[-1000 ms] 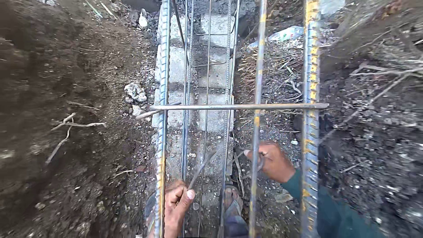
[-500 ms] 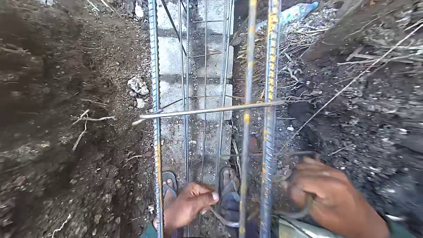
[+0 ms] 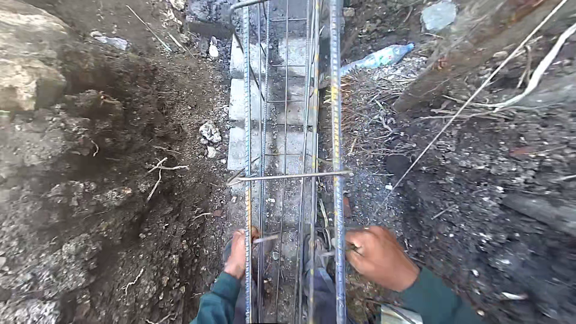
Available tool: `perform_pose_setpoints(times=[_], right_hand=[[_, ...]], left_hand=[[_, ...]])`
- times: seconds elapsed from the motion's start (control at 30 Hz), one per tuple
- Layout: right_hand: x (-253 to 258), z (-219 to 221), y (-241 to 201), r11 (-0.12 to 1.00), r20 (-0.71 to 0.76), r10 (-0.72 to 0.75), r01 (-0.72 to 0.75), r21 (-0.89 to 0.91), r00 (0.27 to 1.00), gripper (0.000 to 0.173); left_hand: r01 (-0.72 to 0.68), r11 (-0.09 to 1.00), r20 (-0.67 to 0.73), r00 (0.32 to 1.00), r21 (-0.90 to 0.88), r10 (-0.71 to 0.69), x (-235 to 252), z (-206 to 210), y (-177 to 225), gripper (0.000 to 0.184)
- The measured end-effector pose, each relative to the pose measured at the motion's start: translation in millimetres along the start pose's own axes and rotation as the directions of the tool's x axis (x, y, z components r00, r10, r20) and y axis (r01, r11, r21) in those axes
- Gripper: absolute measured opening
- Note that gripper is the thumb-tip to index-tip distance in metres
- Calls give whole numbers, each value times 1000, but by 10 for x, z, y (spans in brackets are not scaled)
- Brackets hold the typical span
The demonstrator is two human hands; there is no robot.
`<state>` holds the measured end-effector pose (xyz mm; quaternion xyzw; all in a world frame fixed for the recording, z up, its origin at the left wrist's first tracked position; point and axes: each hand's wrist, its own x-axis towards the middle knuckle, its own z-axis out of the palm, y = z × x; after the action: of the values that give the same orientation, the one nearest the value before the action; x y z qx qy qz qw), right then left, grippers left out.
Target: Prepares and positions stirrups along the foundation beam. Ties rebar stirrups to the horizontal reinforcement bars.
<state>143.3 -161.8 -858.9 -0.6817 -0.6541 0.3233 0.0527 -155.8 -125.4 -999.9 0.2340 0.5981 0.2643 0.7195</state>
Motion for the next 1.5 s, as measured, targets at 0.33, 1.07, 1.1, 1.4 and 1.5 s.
perform_pose_setpoints(times=[0.33, 1.07, 1.1, 1.4, 1.5], right_hand=[[151, -70, -12, 999, 153, 23, -27, 30, 988, 38], [-1293, -129, -324, 961, 237, 69, -128, 245, 969, 23], [-1321, -115, -412, 958, 249, 84, -147, 244, 965, 24], [-1449, -237, -687, 961, 331, 82, -163, 224, 940, 35], [-1508, -197, -1021, 947, 488, 76, -217, 238, 869, 30]], left_hand=[[42, 975, -144, 987, -219, -75, -529, -322, -132, 41], [-77, 915, -13, 996, 397, 89, -1211, -188, 77, 34], [-72, 923, -29, 996, 377, 90, -1208, -140, 85, 35], [52, 943, -96, 995, 329, -21, -1433, 6, 103, 40], [72, 963, -124, 991, 261, -40, -1468, 4, 55, 44]])
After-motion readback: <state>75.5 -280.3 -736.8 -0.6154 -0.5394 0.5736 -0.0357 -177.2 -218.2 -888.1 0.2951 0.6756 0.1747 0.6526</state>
